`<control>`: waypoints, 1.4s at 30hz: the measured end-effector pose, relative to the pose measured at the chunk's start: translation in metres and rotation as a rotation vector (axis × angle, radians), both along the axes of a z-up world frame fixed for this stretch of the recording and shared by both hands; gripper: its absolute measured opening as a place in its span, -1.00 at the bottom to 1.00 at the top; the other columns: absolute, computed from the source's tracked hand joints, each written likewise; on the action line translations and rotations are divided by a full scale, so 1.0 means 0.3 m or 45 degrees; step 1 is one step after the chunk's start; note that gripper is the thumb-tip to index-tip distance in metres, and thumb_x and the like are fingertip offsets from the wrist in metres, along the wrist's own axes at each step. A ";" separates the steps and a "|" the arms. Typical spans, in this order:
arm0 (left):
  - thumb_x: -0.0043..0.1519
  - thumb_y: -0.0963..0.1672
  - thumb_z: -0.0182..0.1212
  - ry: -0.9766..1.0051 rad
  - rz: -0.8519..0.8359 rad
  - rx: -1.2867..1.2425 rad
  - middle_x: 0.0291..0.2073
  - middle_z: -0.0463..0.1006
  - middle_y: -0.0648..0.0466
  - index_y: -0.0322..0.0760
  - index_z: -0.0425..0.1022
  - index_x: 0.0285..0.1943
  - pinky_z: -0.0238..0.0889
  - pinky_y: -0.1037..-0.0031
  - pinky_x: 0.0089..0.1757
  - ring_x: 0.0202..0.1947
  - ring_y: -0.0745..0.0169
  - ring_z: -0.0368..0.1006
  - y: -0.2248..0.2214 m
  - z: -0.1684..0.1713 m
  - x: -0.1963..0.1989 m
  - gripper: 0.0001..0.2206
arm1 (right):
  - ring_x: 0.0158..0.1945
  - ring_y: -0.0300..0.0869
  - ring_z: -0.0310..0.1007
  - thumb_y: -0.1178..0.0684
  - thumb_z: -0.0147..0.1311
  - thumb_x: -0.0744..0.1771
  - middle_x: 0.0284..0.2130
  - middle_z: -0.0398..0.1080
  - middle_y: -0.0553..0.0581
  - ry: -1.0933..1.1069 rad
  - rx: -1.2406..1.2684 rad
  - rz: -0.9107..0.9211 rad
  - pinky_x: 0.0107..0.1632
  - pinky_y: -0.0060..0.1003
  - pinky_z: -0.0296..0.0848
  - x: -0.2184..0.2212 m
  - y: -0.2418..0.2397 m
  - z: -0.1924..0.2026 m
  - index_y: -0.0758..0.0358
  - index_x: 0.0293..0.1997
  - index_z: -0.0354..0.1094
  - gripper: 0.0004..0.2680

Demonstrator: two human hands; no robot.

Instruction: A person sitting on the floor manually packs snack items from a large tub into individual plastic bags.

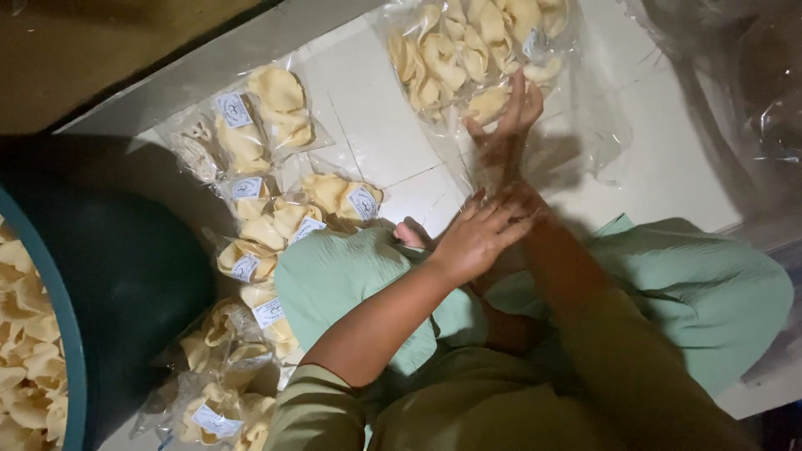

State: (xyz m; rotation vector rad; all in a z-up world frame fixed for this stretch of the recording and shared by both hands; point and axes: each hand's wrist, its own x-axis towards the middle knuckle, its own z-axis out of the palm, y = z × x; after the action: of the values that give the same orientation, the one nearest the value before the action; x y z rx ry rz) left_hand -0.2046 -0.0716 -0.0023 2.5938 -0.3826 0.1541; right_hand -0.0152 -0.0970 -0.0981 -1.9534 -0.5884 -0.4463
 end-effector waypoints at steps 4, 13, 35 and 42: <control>0.33 -0.08 0.01 -0.184 0.042 0.026 0.35 0.34 0.10 0.10 0.30 0.40 -0.11 -0.05 0.38 0.45 0.07 0.15 -0.012 -0.032 0.009 -0.59 | 0.11 0.12 0.13 -0.58 -0.06 0.34 0.07 0.20 0.28 -0.372 -0.172 -0.055 0.18 0.04 0.20 0.048 -0.082 -0.218 0.43 0.47 -0.01 -0.23; 0.39 -0.05 0.06 -0.096 0.029 -0.149 0.30 0.44 0.02 0.12 0.34 0.38 -0.05 -0.10 0.33 0.36 -0.01 0.31 -0.006 -0.155 0.000 -0.65 | 0.48 0.32 0.08 0.21 0.53 0.23 0.42 -0.20 0.48 0.046 -0.384 -0.112 0.48 0.05 0.24 -0.038 -0.085 -0.046 0.21 0.56 -0.06 -0.23; 0.04 0.19 0.43 0.520 1.111 0.358 0.09 0.49 0.11 0.24 0.41 0.25 -0.10 -0.22 0.24 0.26 -0.01 0.28 1.054 -0.410 -0.492 -0.41 | 0.20 0.17 0.36 -0.17 0.07 0.37 0.07 0.41 0.26 0.531 -1.144 0.279 0.17 0.08 0.38 -0.497 -0.827 0.276 0.04 0.24 0.43 -0.67; 0.27 -0.07 0.40 0.064 1.122 0.315 -0.05 0.58 0.18 0.20 0.49 0.13 -0.31 -0.22 0.31 0.12 0.07 0.45 1.067 -0.124 -0.494 -0.72 | 0.15 0.03 0.42 -0.13 0.09 0.35 0.10 0.42 -0.07 0.545 -0.996 0.197 0.12 0.05 0.45 -0.512 -0.798 0.320 -0.23 0.22 0.43 -0.72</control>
State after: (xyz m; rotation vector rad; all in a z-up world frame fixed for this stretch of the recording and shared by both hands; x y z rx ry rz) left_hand -0.3529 0.2485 -0.0395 2.8127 0.8290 0.3535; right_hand -0.1688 -0.3362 -0.0020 -2.6053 -0.6822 0.3633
